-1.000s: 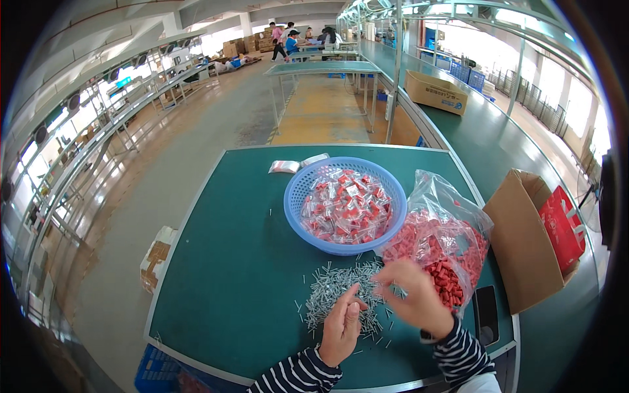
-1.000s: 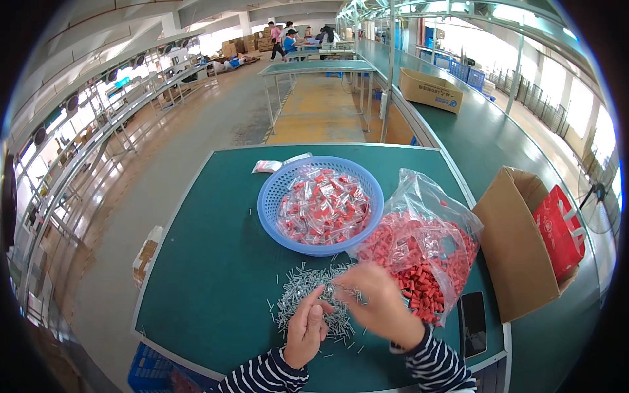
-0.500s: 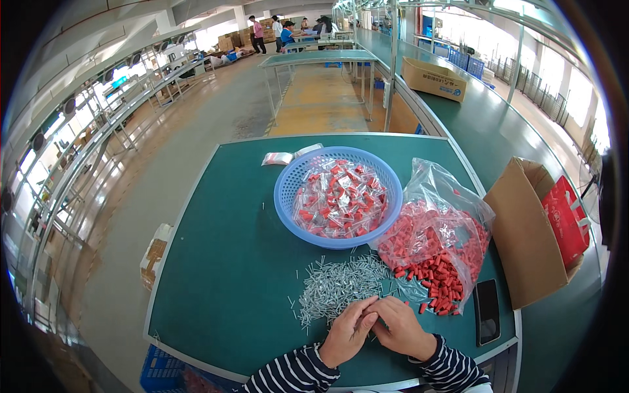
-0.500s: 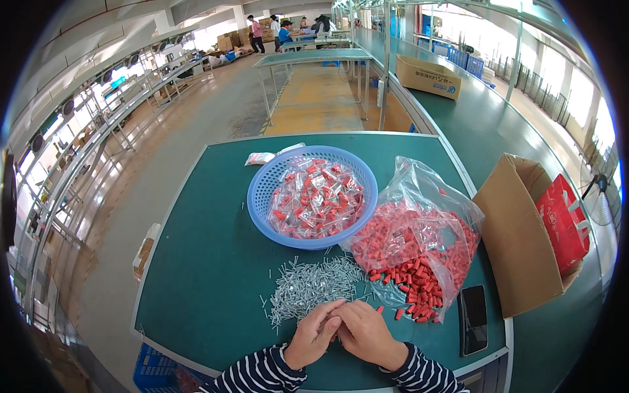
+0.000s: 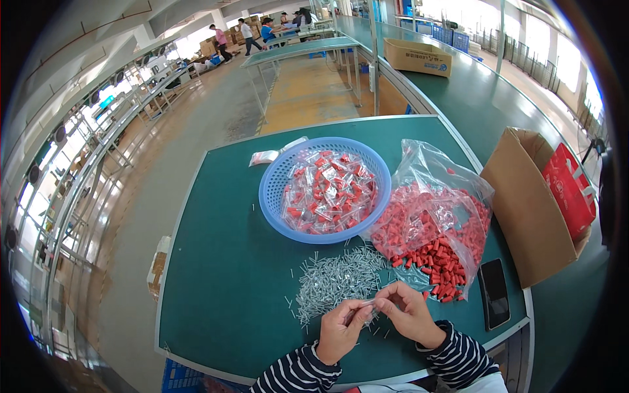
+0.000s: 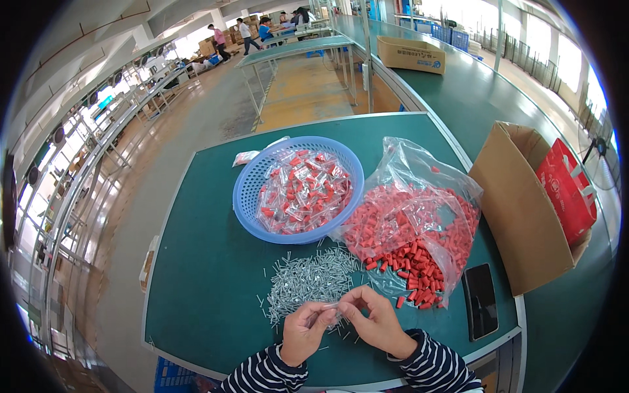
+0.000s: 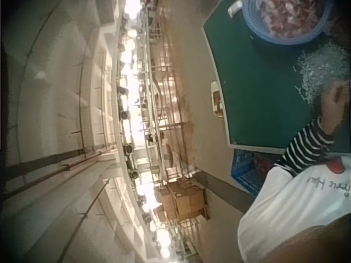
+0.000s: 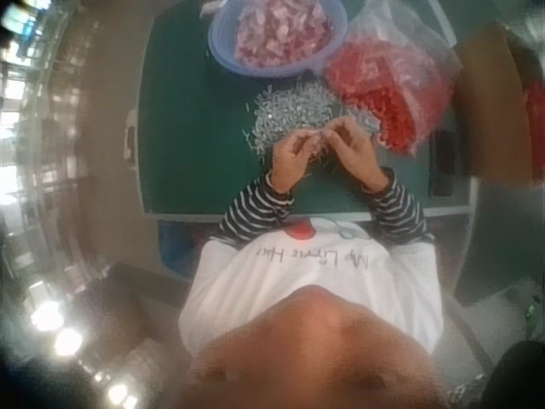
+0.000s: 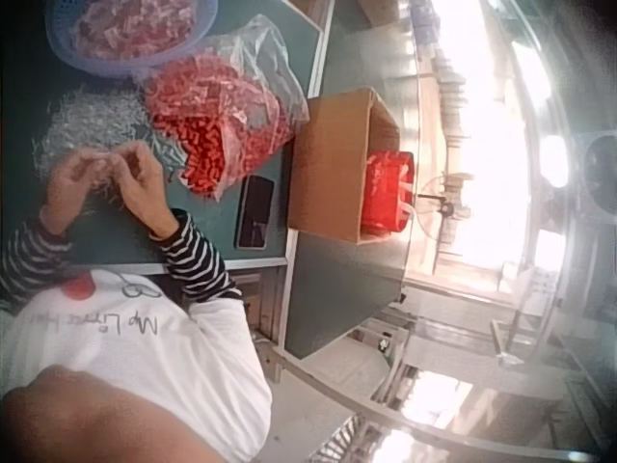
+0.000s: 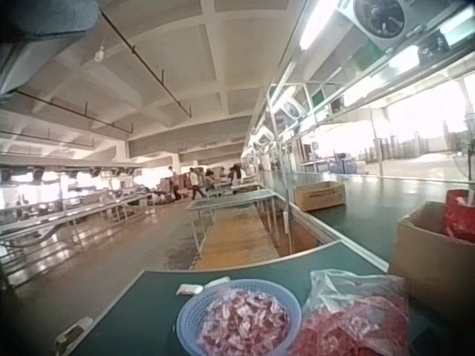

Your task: The person packs small plastic bags by opening each bag, placing red plastic caps and metal screws inside, and pressing the bag closed by hand.

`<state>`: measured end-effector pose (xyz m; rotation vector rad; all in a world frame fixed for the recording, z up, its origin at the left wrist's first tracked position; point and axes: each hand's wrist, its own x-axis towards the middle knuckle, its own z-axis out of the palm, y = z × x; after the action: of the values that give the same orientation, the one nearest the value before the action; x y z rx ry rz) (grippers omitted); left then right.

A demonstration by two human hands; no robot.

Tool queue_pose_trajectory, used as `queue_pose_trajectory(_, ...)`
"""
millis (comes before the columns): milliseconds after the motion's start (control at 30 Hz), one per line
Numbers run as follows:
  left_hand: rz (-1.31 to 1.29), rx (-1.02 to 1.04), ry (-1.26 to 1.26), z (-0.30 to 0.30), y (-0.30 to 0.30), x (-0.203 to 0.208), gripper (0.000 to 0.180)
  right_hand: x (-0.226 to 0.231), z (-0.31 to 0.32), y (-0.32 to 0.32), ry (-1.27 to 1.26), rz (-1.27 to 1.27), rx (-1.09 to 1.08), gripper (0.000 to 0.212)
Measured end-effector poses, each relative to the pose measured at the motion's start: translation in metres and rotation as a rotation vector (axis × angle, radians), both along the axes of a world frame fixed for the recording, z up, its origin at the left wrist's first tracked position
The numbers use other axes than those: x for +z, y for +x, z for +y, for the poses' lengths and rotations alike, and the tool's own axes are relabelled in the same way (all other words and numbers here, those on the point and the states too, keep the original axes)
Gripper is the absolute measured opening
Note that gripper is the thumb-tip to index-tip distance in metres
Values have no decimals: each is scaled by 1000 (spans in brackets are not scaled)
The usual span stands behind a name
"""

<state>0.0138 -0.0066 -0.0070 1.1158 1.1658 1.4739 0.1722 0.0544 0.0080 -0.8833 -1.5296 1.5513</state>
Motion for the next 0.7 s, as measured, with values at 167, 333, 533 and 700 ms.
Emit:
queue_pose_trajectory(167, 143, -107, -87, 1, -10, -5, 14, 7, 3, -5, -111, 202, -64, 14)
queue_pose_trajectory(333, 10, -4, -86, 1, -4, 4, 13, 8, 9, 3, -82, 129, -35, 14)
queue_pose_trajectory(533, 296, -12, 92, 2, -9, 2, 15, 10, 6, 4, 117, -20, 49, 14)
queue_pose_trajectory(700, 255, 28, 73, -2, -9, 6, 16, 13, 6, 5, 240, -87, 35, 17)
